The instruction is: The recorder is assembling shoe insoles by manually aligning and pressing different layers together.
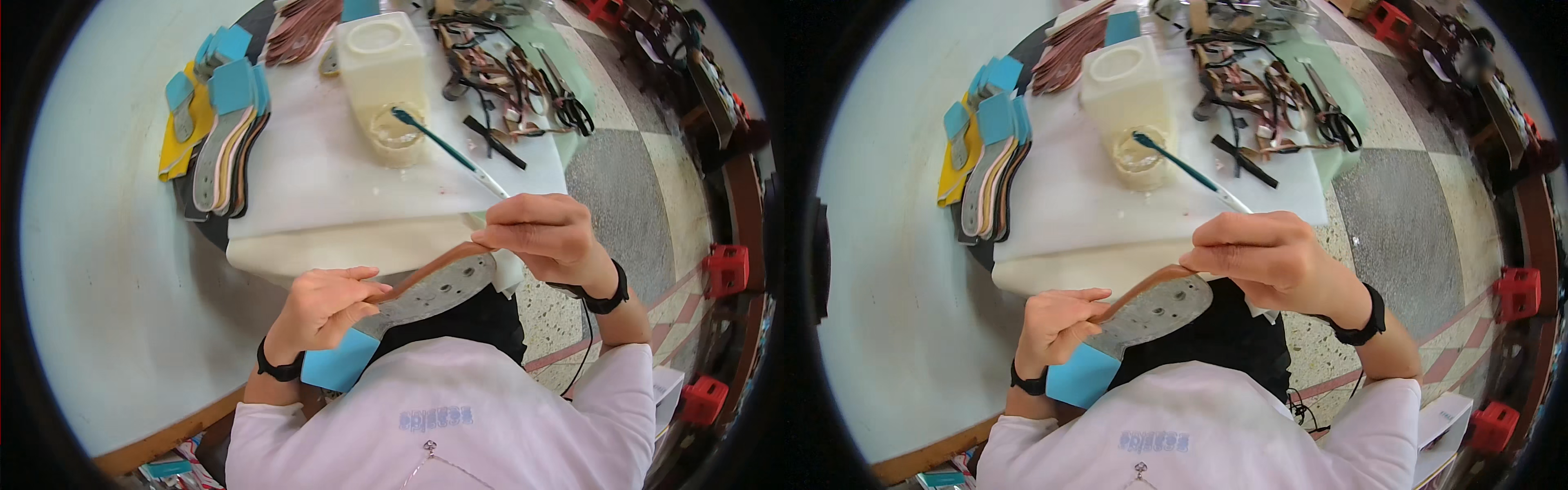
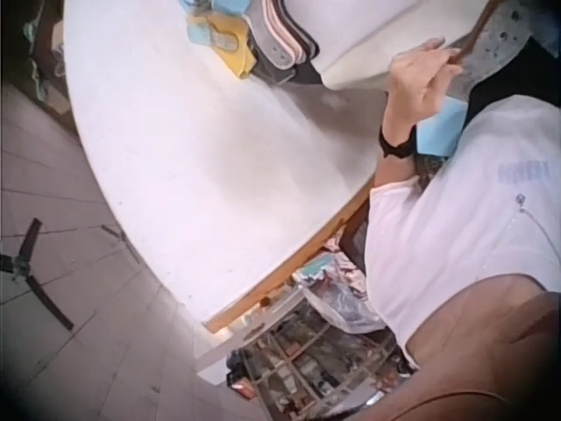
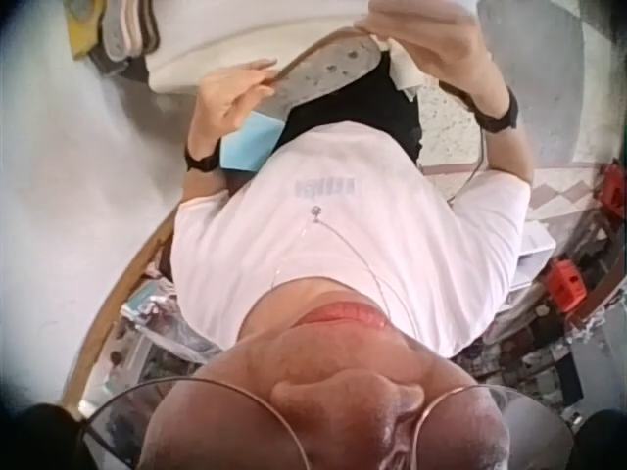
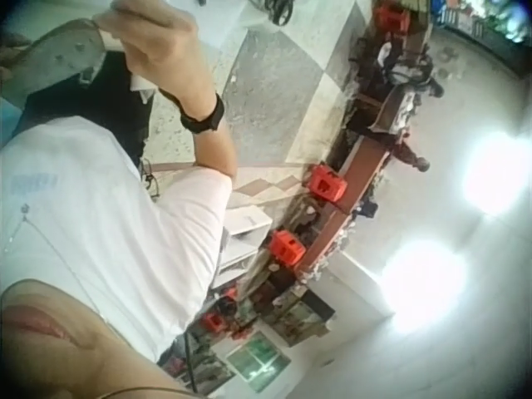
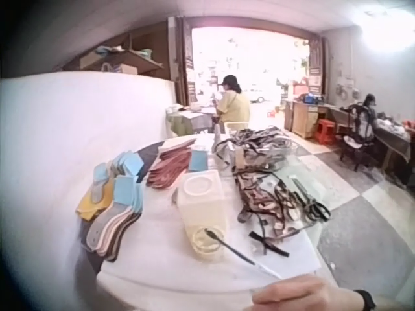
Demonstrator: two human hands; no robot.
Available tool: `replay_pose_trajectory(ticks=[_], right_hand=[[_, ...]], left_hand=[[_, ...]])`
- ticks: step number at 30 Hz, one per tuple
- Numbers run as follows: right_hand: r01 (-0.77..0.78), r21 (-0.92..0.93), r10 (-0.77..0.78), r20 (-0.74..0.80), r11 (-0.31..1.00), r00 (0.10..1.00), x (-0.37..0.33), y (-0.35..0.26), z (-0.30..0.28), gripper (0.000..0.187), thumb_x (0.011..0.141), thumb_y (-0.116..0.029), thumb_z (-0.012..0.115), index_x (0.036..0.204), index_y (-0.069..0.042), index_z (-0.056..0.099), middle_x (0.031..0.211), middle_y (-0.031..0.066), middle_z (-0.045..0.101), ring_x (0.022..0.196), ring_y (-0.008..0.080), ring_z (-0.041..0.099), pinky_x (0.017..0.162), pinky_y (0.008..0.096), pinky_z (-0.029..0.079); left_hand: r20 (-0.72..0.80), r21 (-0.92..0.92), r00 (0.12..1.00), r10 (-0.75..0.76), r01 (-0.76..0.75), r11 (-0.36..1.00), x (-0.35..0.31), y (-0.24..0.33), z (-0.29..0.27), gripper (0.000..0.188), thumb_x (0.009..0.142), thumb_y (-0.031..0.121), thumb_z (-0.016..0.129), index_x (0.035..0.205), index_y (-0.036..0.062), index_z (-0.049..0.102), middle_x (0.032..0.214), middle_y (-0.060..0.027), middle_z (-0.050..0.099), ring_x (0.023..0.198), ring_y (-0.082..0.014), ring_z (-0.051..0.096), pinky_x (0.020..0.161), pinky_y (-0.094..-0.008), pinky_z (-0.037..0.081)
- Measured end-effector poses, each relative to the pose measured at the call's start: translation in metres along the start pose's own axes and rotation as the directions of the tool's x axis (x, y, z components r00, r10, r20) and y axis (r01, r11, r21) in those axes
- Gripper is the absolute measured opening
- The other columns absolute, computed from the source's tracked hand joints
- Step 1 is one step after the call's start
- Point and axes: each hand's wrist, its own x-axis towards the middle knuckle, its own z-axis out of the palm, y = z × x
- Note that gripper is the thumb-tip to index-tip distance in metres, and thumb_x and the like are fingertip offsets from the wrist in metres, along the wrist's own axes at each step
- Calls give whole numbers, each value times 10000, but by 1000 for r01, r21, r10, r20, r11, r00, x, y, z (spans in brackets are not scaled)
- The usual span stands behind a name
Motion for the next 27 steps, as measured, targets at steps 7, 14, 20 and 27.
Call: replay_pose_trajectory(ticks=[7, 14, 20, 27], right_hand=[[-155, 170, 175, -109, 973, 979, -28, 2, -12, 276, 658, 135, 599, 900, 20, 666, 810, 104, 605, 637, 183, 610, 549, 263, 490], [-165, 247, 215, -194, 955, 957, -48, 3, -3, 358, 681, 208, 506, 974, 31, 612, 867, 108, 564, 655, 155, 611, 573, 246, 485], [-210, 293, 290, -265, 933, 919, -52, 2, 13, 289, 708, 189, 508, 941, 37, 589, 860, 106, 557, 635, 148, 602, 551, 239, 475], [-273, 213, 332, -328, 938, 885, -48, -5, 28, 224, 725, 148, 568, 912, 24, 580, 823, 101, 558, 594, 182, 550, 515, 249, 437]], left_hand=[[-27, -58, 997, -79, 77, 995, 25, -2, 21, 167, 738, 88, 682, 839, -43, 655, 657, -142, 611, 690, -279, 657, 698, -320, 527], [-24, -159, 958, -285, 278, 947, 26, 1, 30, 185, 762, 68, 643, 898, -57, 648, 738, -166, 646, 724, -268, 663, 607, -266, 480], [-114, -193, 959, -260, 235, 953, 23, -1, 32, 188, 776, 60, 623, 914, -66, 643, 799, -169, 667, 685, -221, 641, 633, -248, 472], [-166, -107, 949, -267, 252, 962, 16, -4, 22, 190, 785, 57, 624, 920, -75, 639, 742, -147, 655, 620, -163, 607, 580, -228, 452]])
